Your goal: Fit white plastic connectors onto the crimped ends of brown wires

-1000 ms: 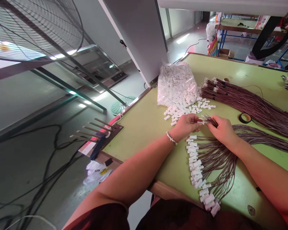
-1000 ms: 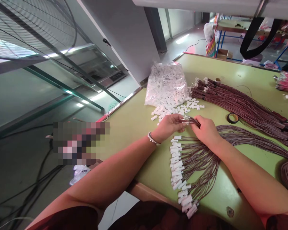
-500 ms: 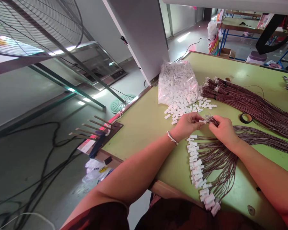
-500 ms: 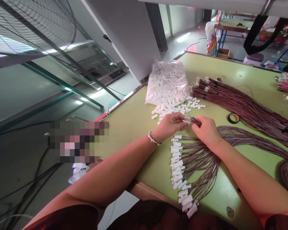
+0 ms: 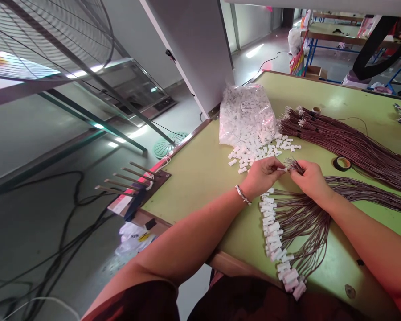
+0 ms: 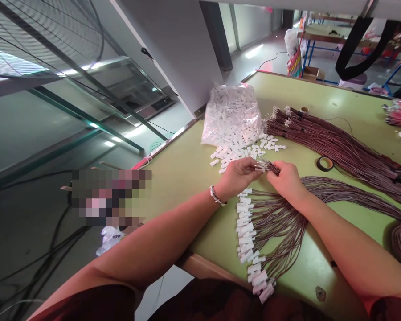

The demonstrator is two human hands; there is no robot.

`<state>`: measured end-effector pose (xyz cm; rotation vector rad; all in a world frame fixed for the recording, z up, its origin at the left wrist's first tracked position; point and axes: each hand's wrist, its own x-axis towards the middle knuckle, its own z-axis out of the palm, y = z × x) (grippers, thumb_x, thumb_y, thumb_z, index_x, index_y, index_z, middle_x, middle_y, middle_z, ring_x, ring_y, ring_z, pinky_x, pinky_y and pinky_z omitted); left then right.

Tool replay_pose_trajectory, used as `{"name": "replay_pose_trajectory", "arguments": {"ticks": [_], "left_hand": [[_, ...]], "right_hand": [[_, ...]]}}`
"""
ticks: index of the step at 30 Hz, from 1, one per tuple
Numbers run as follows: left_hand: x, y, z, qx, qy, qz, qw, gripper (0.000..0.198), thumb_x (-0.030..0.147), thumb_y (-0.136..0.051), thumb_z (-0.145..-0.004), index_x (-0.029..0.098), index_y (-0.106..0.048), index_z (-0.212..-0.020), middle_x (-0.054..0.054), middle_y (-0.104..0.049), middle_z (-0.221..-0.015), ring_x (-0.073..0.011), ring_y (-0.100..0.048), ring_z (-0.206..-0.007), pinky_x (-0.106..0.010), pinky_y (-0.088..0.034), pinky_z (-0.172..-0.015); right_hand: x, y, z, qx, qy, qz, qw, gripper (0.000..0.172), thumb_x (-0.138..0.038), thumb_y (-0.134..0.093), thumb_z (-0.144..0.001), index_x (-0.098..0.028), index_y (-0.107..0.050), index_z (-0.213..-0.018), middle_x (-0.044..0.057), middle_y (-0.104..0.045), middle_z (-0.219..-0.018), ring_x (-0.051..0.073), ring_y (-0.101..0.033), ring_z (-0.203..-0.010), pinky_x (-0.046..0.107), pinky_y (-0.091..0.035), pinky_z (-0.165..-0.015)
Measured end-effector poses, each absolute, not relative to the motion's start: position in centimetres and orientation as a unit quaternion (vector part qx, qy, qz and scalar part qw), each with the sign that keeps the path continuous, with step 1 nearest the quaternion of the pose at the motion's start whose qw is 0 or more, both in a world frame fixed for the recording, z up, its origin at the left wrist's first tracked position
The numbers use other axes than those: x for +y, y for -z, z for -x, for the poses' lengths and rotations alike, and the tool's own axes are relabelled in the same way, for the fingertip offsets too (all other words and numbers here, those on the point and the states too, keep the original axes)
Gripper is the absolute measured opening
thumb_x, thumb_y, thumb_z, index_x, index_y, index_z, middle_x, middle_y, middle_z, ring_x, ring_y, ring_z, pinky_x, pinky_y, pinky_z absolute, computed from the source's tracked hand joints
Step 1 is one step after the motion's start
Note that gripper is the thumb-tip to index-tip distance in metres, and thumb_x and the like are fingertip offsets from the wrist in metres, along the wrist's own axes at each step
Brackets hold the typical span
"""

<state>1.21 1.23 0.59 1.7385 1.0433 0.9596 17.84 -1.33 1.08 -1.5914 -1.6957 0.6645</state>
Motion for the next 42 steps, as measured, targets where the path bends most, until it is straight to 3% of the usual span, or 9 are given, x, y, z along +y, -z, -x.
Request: {"name": "replay_pose_trajectory", "arguments": {"ticks": [8, 13, 20, 22, 25, 28, 31, 35, 42], "left_hand": [[1.1, -0.8, -1.4, 0.435, -0.339, -0.760, 0.344, 0.012, 0.015, -0.062, -0.074, 0.016, -0.056, -0.064, 0.003, -0.051, -0.059, -0.0094, -0.044, -0.058, -0.022, -0.034, -0.056], [1.1, -0.2, -1.4, 0.431, -0.368, -0.744, 0.354, 0.004, 0.013, -0.062, -0.076, 0.016, -0.062, -0.073, 0.000, -0.062, -0.068, -0.0112, -0.053, -0.064, -0.023, -0.041, -0.061], [1.7, 0.3, -1.2, 0.339, -0.431, -0.786, 0.284, 0.011, 0.009, -0.057, -0.078, 0.017, -0.063, -0.073, -0.003, -0.067, -0.078, -0.0125, -0.060, -0.074, -0.026, -0.049, -0.070], [1.7, -0.1, -1.0, 0.336, -0.434, -0.771, 0.323, 0.005, 0.013, -0.060, -0.078, 0.016, -0.064, -0.081, -0.004, -0.067, -0.081, -0.0117, -0.061, -0.073, -0.025, -0.050, -0.069], [1.5, -0.9, -0.9, 0.373, -0.403, -0.694, 0.466, 0.017, 0.024, -0.061, -0.081, 0.014, -0.061, -0.095, -0.003, -0.065, -0.073, -0.0080, -0.059, -0.058, -0.020, -0.050, -0.056], [1.3, -1.3, -1.0, 0.419, -0.340, -0.610, 0.580, 0.014, 0.026, -0.059, -0.083, 0.012, -0.059, -0.082, 0.000, -0.059, -0.058, -0.0062, -0.054, -0.044, -0.017, -0.045, -0.044], [1.4, -1.3, -1.2, 0.419, -0.329, -0.558, 0.637, 0.011, 0.018, -0.063, -0.079, 0.011, -0.058, -0.072, -0.001, -0.062, -0.057, -0.0071, -0.058, -0.048, -0.018, -0.048, -0.048], [1.6, -1.0, -1.4, 0.388, -0.382, -0.540, 0.642, 0.011, 0.015, -0.069, -0.071, 0.012, -0.059, -0.072, 0.001, -0.063, -0.057, -0.0072, -0.059, -0.052, -0.019, -0.050, -0.055], [1.5, -0.2, -1.4, 0.367, -0.432, -0.586, 0.578, 0.009, 0.017, -0.071, -0.067, 0.013, -0.065, -0.071, -0.001, -0.065, -0.066, -0.0091, -0.061, -0.063, -0.023, -0.052, -0.065]], "right_hand": [[-1.5, -1.1, -17.5, -0.661, -0.239, 0.625, 0.340, 0.011, -0.025, -0.052, -0.065, -0.020, -0.046, -0.056, -0.004, -0.041, -0.049, 0.011, -0.036, -0.051, 0.025, -0.029, -0.052], [-1.3, -1.2, -17.6, -0.638, -0.289, 0.627, 0.340, 0.013, -0.029, -0.050, -0.066, -0.019, -0.049, -0.058, -0.004, -0.038, -0.050, 0.010, -0.033, -0.051, 0.025, -0.027, -0.050], [-0.8, -1.1, -17.9, -0.594, -0.376, 0.614, 0.359, 0.020, -0.036, -0.052, -0.064, -0.016, -0.054, -0.063, -0.004, -0.040, -0.054, 0.010, -0.033, -0.053, 0.024, -0.026, -0.050], [-0.8, -1.1, -17.9, -0.594, -0.377, 0.612, 0.362, 0.020, -0.036, -0.052, -0.065, -0.017, -0.053, -0.063, -0.004, -0.040, -0.054, 0.010, -0.033, -0.053, 0.024, -0.026, -0.050], [-1.0, -1.2, -17.8, -0.621, -0.333, 0.615, 0.355, 0.016, -0.033, -0.051, -0.066, -0.018, -0.051, -0.060, -0.004, -0.041, -0.053, 0.010, -0.034, -0.053, 0.024, -0.026, -0.050], [-1.4, -1.4, -17.5, -0.648, -0.290, 0.613, 0.347, 0.011, -0.027, -0.050, -0.065, -0.019, -0.049, -0.058, -0.004, -0.042, -0.052, 0.010, -0.035, -0.053, 0.024, -0.027, -0.051], [-1.7, -1.5, -17.3, -0.653, -0.286, 0.607, 0.352, 0.009, -0.025, -0.049, -0.064, -0.019, -0.049, -0.059, -0.004, -0.041, -0.051, 0.010, -0.034, -0.052, 0.024, -0.027, -0.051], [-1.6, -1.6, -17.4, -0.631, -0.326, 0.606, 0.358, 0.016, -0.029, -0.048, -0.066, -0.019, -0.043, -0.055, -0.005, -0.035, -0.050, 0.009, -0.030, -0.051, 0.024, -0.023, -0.048], [-1.2, -1.2, -17.8, -0.606, -0.401, 0.574, 0.376, 0.016, -0.032, -0.050, -0.067, -0.018, -0.047, -0.059, -0.005, -0.034, -0.055, 0.009, -0.030, -0.055, 0.023, -0.023, -0.051]]}}
